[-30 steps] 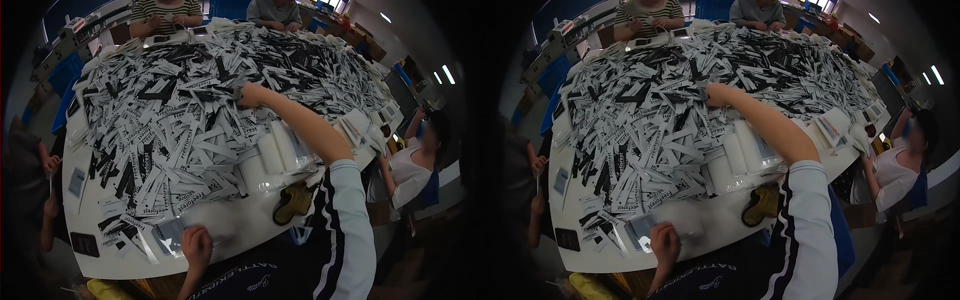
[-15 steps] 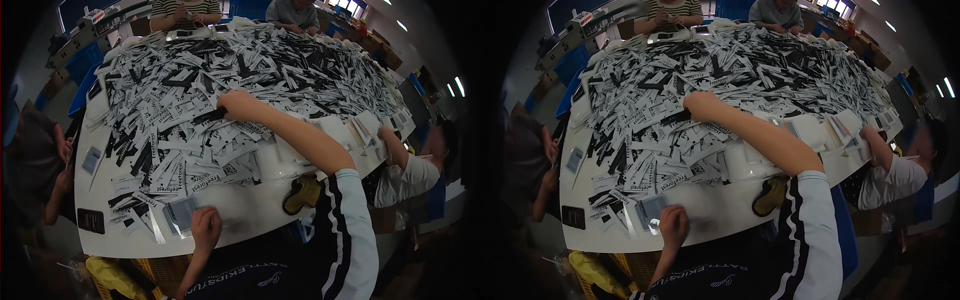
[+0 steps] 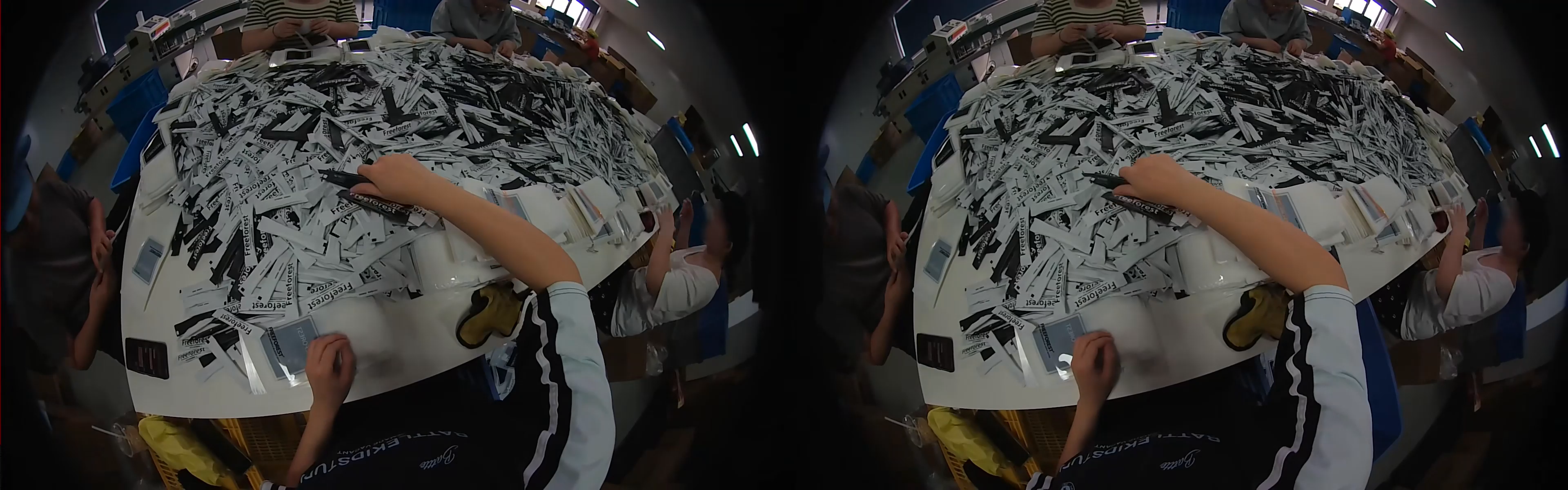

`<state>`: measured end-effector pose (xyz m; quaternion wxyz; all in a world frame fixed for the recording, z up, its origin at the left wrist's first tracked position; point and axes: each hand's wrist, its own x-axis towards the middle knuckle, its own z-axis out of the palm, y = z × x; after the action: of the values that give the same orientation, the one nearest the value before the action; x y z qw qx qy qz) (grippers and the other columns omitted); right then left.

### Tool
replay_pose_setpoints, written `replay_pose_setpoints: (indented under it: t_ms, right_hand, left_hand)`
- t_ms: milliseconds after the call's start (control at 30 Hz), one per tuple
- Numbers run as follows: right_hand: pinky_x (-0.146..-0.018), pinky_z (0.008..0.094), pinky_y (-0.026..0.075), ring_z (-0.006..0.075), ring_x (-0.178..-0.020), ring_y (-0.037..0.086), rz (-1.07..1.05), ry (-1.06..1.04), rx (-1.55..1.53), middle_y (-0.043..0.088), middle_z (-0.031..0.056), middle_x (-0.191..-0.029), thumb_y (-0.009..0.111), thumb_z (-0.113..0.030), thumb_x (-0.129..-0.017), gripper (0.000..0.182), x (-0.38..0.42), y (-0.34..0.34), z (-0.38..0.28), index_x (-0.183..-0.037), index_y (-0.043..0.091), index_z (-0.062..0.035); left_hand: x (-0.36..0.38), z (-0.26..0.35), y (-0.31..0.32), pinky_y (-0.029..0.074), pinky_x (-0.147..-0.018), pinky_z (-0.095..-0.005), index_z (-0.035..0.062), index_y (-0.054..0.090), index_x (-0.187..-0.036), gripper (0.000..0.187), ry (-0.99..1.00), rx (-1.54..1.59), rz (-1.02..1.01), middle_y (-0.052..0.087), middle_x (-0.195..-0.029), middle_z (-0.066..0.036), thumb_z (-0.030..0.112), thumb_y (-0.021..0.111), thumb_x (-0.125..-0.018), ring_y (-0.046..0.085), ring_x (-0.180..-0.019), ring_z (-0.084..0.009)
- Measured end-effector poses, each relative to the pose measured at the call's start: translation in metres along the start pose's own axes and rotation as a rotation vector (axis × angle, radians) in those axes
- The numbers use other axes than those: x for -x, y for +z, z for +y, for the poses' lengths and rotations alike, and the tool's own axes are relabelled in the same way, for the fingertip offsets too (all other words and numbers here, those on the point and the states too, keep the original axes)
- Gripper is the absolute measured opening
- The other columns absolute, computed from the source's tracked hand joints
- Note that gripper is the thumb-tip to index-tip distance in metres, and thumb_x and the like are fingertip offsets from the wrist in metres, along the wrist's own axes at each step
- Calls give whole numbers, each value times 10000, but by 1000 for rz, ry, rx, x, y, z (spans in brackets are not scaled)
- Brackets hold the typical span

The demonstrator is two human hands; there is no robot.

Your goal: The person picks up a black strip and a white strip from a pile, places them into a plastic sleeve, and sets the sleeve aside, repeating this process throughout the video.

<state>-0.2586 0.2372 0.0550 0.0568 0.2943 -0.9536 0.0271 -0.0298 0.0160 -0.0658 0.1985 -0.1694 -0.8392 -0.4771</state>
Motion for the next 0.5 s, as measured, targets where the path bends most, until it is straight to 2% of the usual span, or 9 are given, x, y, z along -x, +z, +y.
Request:
replay_pose_setpoints:
  t_ms: [33, 100, 133, 167, 233, 300, 333, 400, 500]
  right_hand:
    - [-613, 418, 488, 346, -714, 612, 1, -3, -2, 617, 141, -719, 502, -471, -846, 430, 1, -1, 3, -844, 604, -53]
    - [-632, 436, 483, 345, -738, 608, -13, 50, -50, 610, 161, -766, 480, -314, -878, 291, 5, -6, 5, -915, 555, -35]
    - [-676, 428, 480, 343, -797, 597, -81, 105, -52, 593, 169, -840, 486, -132, -830, 159, 6, -13, 4, -934, 520, -17]
    - [-676, 428, 480, 343, -797, 597, -81, 111, -53, 593, 169, -840, 486, -132, -830, 159, 9, -16, 2, -934, 520, -17]
    - [-719, 418, 469, 344, -850, 580, 132, -41, -215, 579, 158, -887, 506, -34, -750, 201, 16, -20, -5, -949, 521, -14]
    - [-779, 402, 455, 337, -919, 558, 68, -148, -337, 559, 148, -954, 533, -14, -712, 276, 20, -21, -23, -988, 523, -13]
    - [-806, 388, 451, 309, -935, 546, 121, -243, -359, 547, 148, -992, 562, -41, -701, 318, 19, -7, -28, -1016, 532, -21]
    - [-828, 358, 445, 281, -923, 523, 119, -308, -130, 522, 125, -1047, 614, -71, -712, 366, 11, 16, -36, -1062, 516, -31]
    - [-794, 340, 456, 268, -915, 520, 193, -335, -168, 549, 104, -947, 631, -59, -669, 360, -1, 23, -39, -1017, 543, -34]
  left_hand:
    - [0, 0, 0, 456, -711, -334, 0, 587, -803, 117, -1, -4, 2, 599, -872, -108, -39, 604, -695, 568, -805, -282]
    - [2, -1, 0, 455, -713, -338, 2, 590, -817, 132, -16, 7, -8, 599, -881, -111, -33, 610, -691, 567, -812, -286]
    - [2, -1, 0, 455, -713, -338, 2, 590, -817, 132, -15, 8, -14, 599, -881, -111, -33, 610, -691, 567, -812, -286]
    - [3, -1, 0, 457, -729, -340, 6, 593, -835, 156, -17, 12, -18, 596, -899, -112, -25, 622, -685, 567, -827, -288]
    - [2, -1, -2, 459, -745, -341, 11, 597, -853, 181, -18, 17, -21, 594, -918, -112, -17, 634, -678, 567, -842, -290]
    - [5, 2, -4, 458, -799, -359, 23, 595, -913, 260, 47, 53, -37, 589, -996, -123, 10, 667, -664, 567, -921, -300]
    - [6, 2, -5, 458, -799, -359, 23, 595, -913, 260, 48, 56, -41, 589, -996, -123, 10, 667, -664, 567, -921, -300]
    - [4, 7, -6, 435, -867, -391, 17, 585, -1004, 379, 167, -27, -56, 571, -1099, -151, 66, 717, -653, 542, -1034, -335]
    - [0, 30, -11, 411, -901, -417, 2, 563, -1077, 487, 55, -185, -120, 547, -1166, -177, 130, 751, -647, 499, -1113, -368]
